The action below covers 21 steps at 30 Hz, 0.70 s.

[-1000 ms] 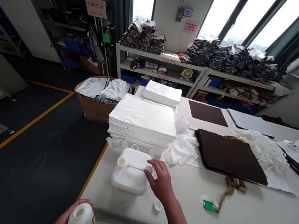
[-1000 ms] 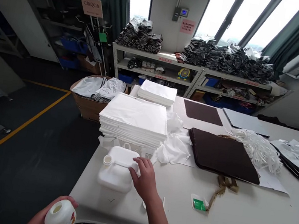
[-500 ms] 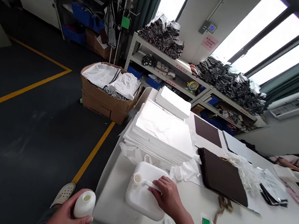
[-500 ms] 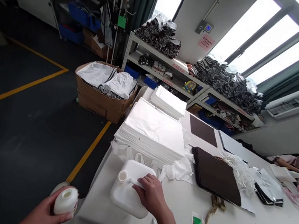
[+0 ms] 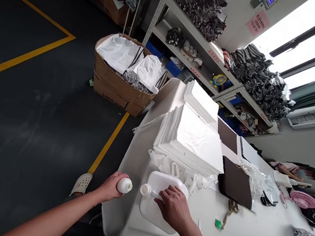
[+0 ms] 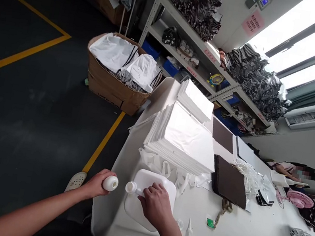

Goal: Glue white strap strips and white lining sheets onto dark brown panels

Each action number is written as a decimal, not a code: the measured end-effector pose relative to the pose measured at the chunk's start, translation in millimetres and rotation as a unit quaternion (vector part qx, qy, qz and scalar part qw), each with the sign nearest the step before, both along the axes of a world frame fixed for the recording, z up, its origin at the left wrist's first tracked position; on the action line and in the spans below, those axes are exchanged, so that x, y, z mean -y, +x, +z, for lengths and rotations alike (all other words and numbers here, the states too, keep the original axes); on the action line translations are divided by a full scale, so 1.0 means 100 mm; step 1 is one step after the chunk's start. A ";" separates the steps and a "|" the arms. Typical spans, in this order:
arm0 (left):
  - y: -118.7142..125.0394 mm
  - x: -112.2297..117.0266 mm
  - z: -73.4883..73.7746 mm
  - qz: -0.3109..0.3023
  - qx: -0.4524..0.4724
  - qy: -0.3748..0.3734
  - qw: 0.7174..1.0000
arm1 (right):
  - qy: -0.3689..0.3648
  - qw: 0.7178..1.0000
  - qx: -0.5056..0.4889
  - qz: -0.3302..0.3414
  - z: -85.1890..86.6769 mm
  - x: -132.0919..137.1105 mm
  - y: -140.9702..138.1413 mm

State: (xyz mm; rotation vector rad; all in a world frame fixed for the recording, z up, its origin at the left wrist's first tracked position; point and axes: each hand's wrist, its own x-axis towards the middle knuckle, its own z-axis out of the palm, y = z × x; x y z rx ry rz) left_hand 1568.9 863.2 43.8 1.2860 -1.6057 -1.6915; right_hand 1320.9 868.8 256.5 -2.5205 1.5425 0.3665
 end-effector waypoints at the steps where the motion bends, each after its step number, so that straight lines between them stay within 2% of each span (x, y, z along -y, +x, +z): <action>1: -0.06 -0.02 -0.05 0.000 -0.005 0.002 1.000 | 0.000 1.000 0.000 -0.002 0.01 0.00 0.00; 7: -0.47 -0.14 -0.21 0.023 -0.047 -0.025 0.998 | 0.001 1.000 0.008 0.000 0.04 0.00 -0.05; 10: -0.58 -0.15 -0.26 0.044 -0.062 -0.039 0.996 | -0.005 1.000 0.007 -0.001 0.02 0.00 -0.05; 15: -0.54 -0.16 -0.36 0.062 -0.068 -0.041 0.995 | -0.022 0.999 0.033 -0.018 -0.06 0.00 -0.02; 21: -0.43 -0.16 -0.40 0.066 -0.079 -0.046 0.994 | -0.023 0.999 0.024 -0.019 -0.15 0.00 0.07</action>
